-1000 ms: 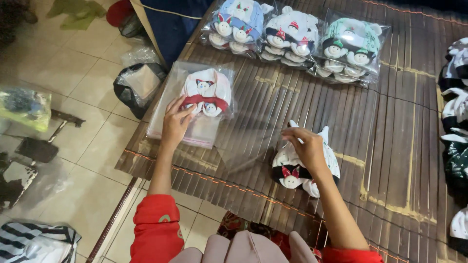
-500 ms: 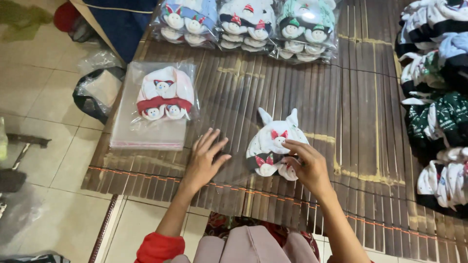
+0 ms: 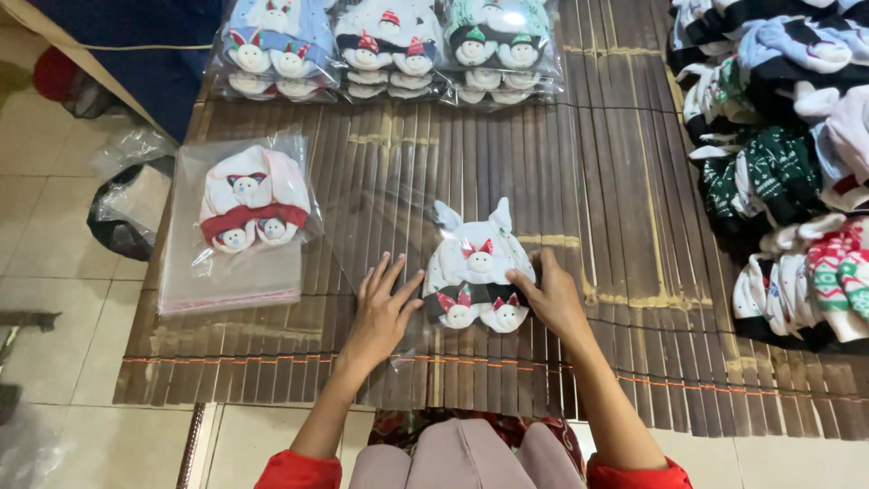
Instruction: Packaging small fabric items like baby hats into clear plastic bags
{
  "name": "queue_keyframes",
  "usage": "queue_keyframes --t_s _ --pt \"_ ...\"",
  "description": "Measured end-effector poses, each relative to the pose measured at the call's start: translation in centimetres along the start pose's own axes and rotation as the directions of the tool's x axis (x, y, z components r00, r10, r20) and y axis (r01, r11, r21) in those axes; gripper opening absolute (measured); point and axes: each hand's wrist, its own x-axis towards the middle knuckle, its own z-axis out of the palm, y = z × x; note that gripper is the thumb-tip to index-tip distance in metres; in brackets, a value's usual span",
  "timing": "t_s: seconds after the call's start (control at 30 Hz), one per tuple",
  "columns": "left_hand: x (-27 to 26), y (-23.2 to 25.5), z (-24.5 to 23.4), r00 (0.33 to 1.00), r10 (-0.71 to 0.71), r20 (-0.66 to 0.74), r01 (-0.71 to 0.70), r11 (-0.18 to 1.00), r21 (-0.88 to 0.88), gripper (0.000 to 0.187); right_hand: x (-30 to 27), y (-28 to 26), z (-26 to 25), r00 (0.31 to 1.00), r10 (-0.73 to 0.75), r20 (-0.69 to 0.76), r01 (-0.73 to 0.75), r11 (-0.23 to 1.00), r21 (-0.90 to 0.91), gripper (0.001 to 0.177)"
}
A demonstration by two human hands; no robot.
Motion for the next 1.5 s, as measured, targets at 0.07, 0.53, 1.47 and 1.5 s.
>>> queue_keyframes --t_s 0.07,0.53,1.47,1.5 --pt "0.0 -0.2 0.5 1.0 0.006 0.012 -0.007 1.0 0.008 0.045 0.1 1.0 -0.2 1.0 0.005 -0.028 -0.003 0.998 0.069 0.046" --pt "1.4 1.5 0.0 0.999 0.036 0.039 -0.035 0.999 -0.03 0.044 -1.0 11.8 -11.6 0.951 0.069 -0.3 -0.009 0.98 0.197 0.043" --pt "4.7 20.1 8.7 0.987 -0.096 0.126 0.145 0.241 -0.96 0.049 -7.5 3.3 -8.7 0.897 -0.362 -0.255 0.313 0.925 -0.214 0.059" --pt "4.7 20.3 8.2 0.988 -0.085 0.133 0.146 0.171 -0.975 0.052 -8.2 2.3 -8.8 0.904 -0.391 -0.174 0.35 0.909 -0.224 0.082"
